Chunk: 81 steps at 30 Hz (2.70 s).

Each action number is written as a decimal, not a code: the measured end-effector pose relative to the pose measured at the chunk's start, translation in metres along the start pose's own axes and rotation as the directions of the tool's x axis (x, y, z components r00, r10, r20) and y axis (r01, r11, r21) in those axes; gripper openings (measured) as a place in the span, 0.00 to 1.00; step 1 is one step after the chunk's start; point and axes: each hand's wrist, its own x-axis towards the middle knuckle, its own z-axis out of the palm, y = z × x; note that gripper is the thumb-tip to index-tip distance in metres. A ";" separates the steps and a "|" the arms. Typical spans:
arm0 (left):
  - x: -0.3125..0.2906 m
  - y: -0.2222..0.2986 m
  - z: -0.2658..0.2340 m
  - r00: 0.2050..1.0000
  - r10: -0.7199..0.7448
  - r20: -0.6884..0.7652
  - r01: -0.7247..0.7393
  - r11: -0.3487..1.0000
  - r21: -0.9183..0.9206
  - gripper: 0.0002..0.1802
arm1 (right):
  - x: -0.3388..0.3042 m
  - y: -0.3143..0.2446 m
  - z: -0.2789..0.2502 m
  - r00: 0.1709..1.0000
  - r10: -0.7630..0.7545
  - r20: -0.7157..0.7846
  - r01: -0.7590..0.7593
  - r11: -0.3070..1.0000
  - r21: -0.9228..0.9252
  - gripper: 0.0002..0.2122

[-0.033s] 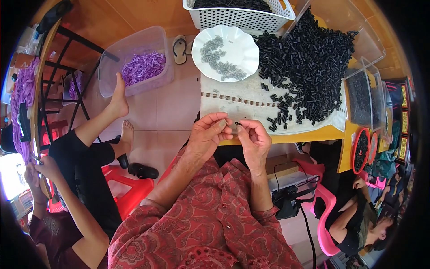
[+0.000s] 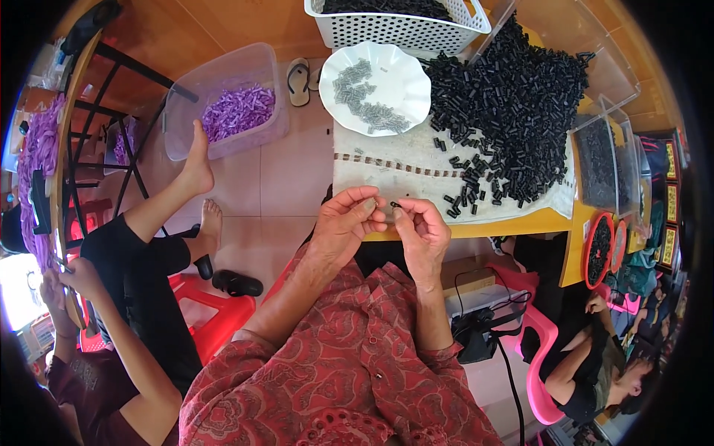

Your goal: The person is manually assembling small black cylindrical components by attaching small metal rings to them.

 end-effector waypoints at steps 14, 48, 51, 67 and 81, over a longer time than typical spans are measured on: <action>-0.003 -0.001 -0.003 0.999 0.024 -0.023 -0.025 0.999 -0.029 0.11 | -0.008 -0.005 0.013 0.996 0.067 0.056 -0.070 0.996 0.056 0.06; -0.006 0.006 0.016 0.975 0.181 -0.127 -0.078 0.817 0.572 0.08 | 0.001 0.011 -0.006 0.985 -0.134 -0.111 0.105 0.967 -0.231 0.05; 0.000 0.005 0.019 0.965 0.236 -0.113 -0.074 0.661 0.747 0.08 | 0.003 0.014 -0.010 0.981 -0.148 -0.127 0.114 0.963 -0.243 0.05; 0.034 0.008 0.030 0.824 0.439 0.357 -0.305 -0.186 0.934 0.07 | 0.004 0.016 -0.015 0.971 -0.153 -0.186 0.095 0.952 -0.290 0.04; 0.082 0.003 0.064 0.809 0.309 0.500 -0.430 -0.268 0.862 0.06 | 0.006 0.026 -0.018 0.951 -0.208 -0.229 0.155 0.961 -0.229 0.04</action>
